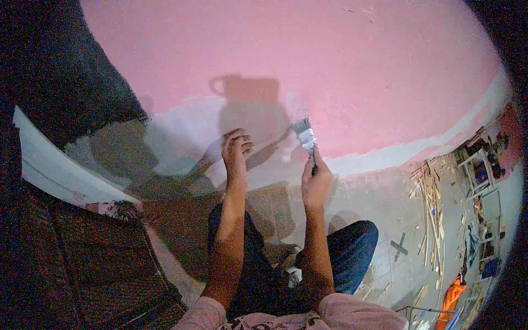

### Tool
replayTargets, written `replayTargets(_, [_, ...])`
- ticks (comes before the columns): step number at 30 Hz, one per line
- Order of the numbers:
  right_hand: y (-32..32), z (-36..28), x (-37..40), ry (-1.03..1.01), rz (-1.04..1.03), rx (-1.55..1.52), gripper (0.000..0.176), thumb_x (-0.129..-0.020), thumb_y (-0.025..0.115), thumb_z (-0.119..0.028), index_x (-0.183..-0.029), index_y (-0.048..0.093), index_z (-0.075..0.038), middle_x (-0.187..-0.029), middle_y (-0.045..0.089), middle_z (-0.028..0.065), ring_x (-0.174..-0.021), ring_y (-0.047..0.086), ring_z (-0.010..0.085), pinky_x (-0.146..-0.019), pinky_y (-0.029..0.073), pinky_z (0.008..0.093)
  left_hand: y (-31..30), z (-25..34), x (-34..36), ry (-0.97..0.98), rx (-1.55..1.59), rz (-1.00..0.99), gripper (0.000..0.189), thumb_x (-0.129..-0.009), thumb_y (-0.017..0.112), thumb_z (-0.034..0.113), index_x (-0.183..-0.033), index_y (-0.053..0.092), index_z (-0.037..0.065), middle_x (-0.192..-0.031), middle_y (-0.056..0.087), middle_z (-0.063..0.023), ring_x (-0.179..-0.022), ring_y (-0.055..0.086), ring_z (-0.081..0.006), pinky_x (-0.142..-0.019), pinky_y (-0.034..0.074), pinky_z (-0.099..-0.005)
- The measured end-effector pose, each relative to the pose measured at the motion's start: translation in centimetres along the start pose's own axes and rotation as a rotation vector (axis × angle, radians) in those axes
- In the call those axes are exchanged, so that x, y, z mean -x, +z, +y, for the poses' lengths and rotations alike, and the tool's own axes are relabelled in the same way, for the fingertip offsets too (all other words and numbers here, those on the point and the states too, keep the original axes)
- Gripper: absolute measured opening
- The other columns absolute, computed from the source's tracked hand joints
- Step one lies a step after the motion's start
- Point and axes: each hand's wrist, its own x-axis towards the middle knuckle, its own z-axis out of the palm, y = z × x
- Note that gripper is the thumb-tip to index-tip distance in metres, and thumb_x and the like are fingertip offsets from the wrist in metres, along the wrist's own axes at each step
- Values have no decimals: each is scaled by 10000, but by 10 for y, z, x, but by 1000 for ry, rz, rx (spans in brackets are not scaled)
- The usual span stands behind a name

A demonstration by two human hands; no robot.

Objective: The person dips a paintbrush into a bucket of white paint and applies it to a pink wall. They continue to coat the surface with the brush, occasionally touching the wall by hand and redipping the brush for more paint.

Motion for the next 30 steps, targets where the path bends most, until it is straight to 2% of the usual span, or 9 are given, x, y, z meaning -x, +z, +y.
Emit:
replayTargets(5, [-8,22,-11,24,81,-204,372,-1026,580,-74,-1370,606,63,-800,558,-36,-661,402,45,-557,360,232,0,9,6,35,62,-5,255,-987,558,171,-1190,674,70,-1019,698,-56,-847,664,-175,-782,499,-317])
replayTargets(8, [-36,-14,-8,70,-38,-37,372,-1023,588,-74,-1366,607,67,-814,557,-54,-670,416,41,-555,379,235,-1,3,-4,-9,88,5,252,-987,564,176,-1189,674,73,-1027,698,-57,-846,664,-174,-785,500,-317])
replayTargets(11, [-43,-30,-4,15,-74,-25,359,-1007,596,-73,-1346,635,38,-732,646,18,-585,464,103,-542,415,287,6,0,-2,-28,87,4,246,-989,567,179,-1186,673,76,-1036,698,-57,-853,663,-174,-787,502,-314])
replayTargets(14, [-2,-7,-15,-192,-11,190,348,-988,593,-76,-1318,654,17,-693,630,244,-523,526,220,-542,445,351,11,-10,-1,-22,111,-14,238,-993,564,176,-1178,674,75,-1043,698,-57,-869,664,-176,-786,505,-314])
replayTargets(15, [8,-5,-20,-140,-58,185,335,-977,586,-80,-1287,664,19,-742,521,334,-544,579,329,-560,462,393,14,-12,2,-20,123,-24,235,-995,563,175,-1175,674,74,-1046,698,-57,-876,664,-176,-785,507,-315])
replayTargets(18, [-14,3,-14,-67,-148,215,349,-984,588,-127,-1303,664,-9,-797,642,304,-695,669,436,-606,504,460,21,-10,7,-7,118,-35,227,-995,560,167,-1159,672,58,-1053,699,-62,-873,667,-179,-780,512,-320])
replayTargets(22, [-28,29,-15,-236,-292,421,315,-985,591,-95,-1276,682,-15,-743,610,284,-607,624,322,-601,475,387,24,-17,7,-53,126,-14,220,-996,562,161,-1143,667,38,-1023,705,-64,-868,674,-181,-758,517,-324])
replayTargets(28, [-41,-35,-38,-223,-29,174,323,-1004,574,-51,-1312,670,-27,-901,676,235,-659,605,243,-640,490,346,28,-18,11,-18,63,-28,223,-988,552,142,-1146,661,28,-987,707,-68,-870,676,-179,-753,517,-328])
replayTargets(30, [-43,-21,-33,-316,95,125,352,-1018,570,-34,-1364,632,-15,-833,640,151,-655,556,184,-625,477,309,28,-19,9,-26,68,-19,223,-985,551,139,-1148,660,33,-998,705,-73,-863,674,-177,-766,516,-328])
